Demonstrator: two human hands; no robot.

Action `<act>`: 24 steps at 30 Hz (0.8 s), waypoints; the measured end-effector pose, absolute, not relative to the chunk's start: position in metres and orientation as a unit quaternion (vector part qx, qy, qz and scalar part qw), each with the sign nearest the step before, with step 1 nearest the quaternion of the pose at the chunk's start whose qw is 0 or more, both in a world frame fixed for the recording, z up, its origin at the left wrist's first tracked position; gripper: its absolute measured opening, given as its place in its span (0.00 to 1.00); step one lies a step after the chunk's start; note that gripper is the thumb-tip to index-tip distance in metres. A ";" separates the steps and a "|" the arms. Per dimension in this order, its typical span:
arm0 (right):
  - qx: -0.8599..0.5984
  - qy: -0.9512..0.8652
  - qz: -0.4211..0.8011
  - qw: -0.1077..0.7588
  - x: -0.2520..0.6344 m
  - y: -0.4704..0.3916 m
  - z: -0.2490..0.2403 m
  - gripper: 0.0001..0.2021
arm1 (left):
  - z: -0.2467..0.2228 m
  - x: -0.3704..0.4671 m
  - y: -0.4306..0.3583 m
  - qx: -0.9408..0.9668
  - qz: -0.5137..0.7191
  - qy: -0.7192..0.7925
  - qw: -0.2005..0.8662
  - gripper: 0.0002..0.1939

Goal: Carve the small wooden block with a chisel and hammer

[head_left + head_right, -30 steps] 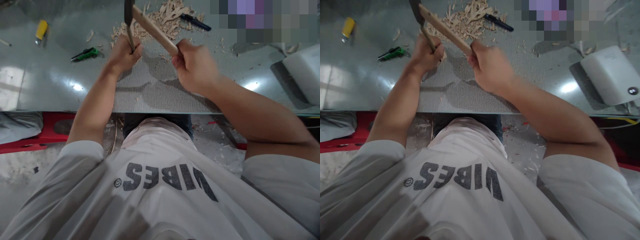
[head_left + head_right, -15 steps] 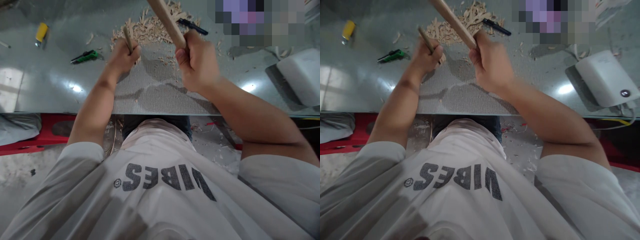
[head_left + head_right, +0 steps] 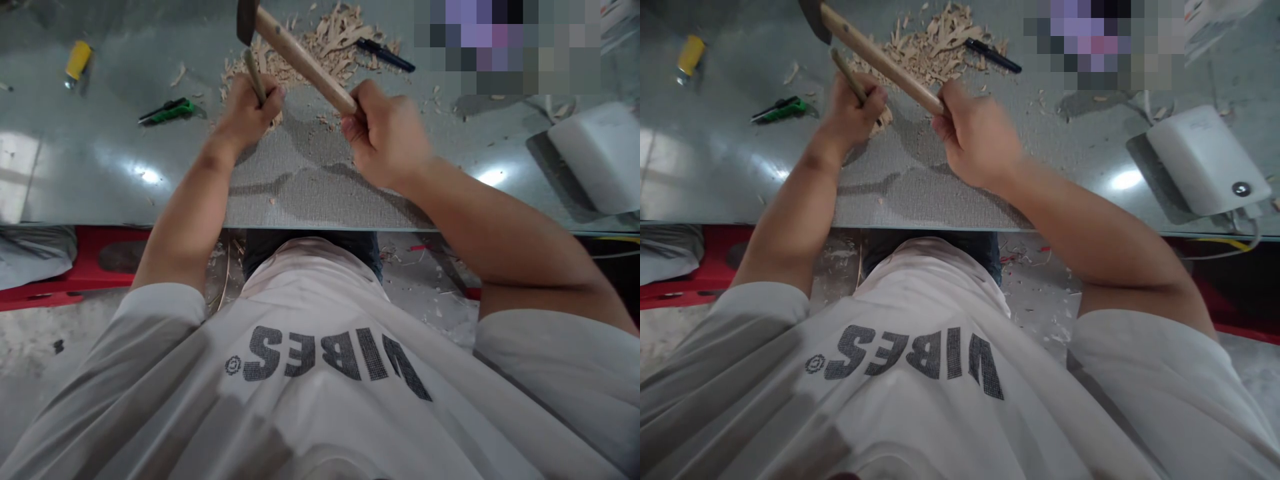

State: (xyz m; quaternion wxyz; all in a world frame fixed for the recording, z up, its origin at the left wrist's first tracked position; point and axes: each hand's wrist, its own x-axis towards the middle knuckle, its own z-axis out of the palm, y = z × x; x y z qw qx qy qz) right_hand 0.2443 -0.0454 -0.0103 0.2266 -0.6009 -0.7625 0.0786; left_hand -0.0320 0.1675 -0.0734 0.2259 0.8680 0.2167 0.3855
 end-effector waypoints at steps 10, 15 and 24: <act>-0.616 -0.771 0.054 0.150 0.241 -0.048 -0.009 0.24 | -0.064 -0.035 0.157 0.894 0.333 0.271 0.129 0.41; -0.619 -0.770 0.050 0.145 0.241 -0.049 -0.007 0.26 | -0.060 -0.039 0.151 0.897 0.310 0.289 0.124 0.40; -0.615 -0.766 0.066 0.175 0.242 -0.046 -0.013 0.22 | -0.068 -0.043 0.164 0.896 0.289 0.315 0.122 0.42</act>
